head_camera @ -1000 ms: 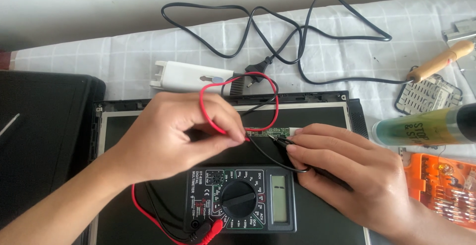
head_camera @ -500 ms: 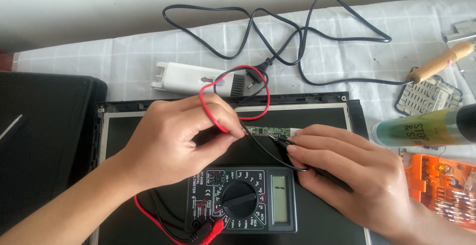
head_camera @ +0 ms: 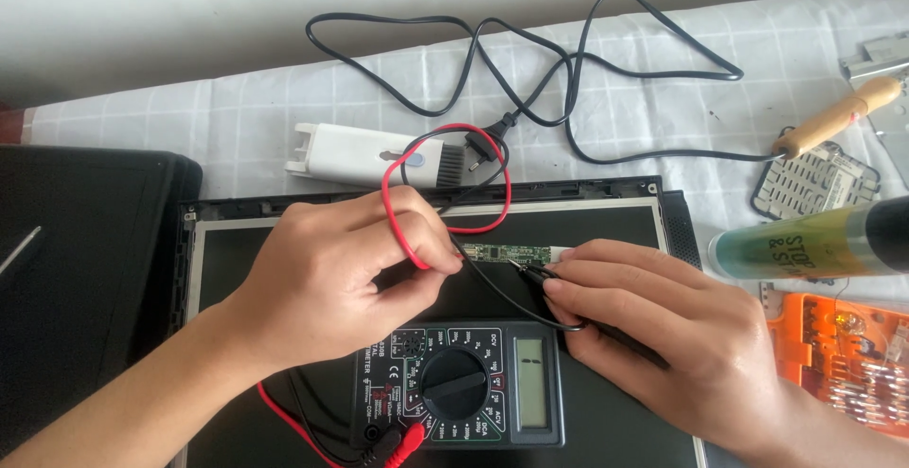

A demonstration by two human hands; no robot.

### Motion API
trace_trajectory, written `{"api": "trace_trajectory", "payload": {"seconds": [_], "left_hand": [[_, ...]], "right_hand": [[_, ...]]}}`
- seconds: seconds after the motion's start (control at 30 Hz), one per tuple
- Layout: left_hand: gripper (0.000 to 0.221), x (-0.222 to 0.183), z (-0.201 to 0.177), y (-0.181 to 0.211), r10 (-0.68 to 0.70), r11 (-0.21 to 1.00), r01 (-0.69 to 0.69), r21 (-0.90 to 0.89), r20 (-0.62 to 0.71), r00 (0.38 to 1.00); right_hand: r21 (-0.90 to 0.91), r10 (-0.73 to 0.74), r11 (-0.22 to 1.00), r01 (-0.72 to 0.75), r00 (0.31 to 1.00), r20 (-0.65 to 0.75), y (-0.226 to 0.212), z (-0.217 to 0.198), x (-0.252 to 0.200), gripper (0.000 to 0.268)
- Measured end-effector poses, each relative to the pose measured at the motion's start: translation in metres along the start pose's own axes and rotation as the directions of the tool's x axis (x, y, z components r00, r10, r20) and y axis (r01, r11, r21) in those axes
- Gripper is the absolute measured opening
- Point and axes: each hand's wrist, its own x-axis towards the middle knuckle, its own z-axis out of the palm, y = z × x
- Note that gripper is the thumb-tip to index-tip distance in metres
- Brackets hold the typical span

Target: Testing a circuit board with a multimeter and winding the probes around the device.

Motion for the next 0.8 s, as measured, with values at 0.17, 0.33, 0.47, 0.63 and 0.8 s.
{"api": "trace_trajectory", "payload": {"seconds": [0.17,0.33,0.47,0.63,0.8], "left_hand": [[0.017,-0.001,0.001,0.000,-0.010,0.999,0.011,0.033,-0.015,1.000],[0.016,0.000,0.000,0.002,-0.031,0.998,0.032,0.045,-0.013,0.999],[0.012,0.000,-0.001,0.009,-0.135,0.989,0.136,0.055,-0.017,0.991],[0.005,0.004,-0.005,0.013,-0.377,0.917,0.388,-0.098,0.115,0.919],[0.011,0.000,-0.001,0.016,-0.434,0.867,0.465,-0.178,0.186,0.881]], "right_hand": [[0.009,-0.005,1.000,0.005,1.000,-0.008,0.000,0.000,0.000,0.018],[0.005,-0.007,1.000,0.007,0.999,-0.035,-0.002,-0.001,0.003,0.014],[0.049,0.144,0.989,-0.140,0.987,-0.073,-0.009,-0.002,0.003,0.019],[0.008,0.291,0.957,-0.291,0.953,-0.085,-0.018,-0.007,0.000,0.025],[0.419,0.383,0.831,-0.365,0.923,0.045,-0.015,-0.016,0.005,0.031]]}}
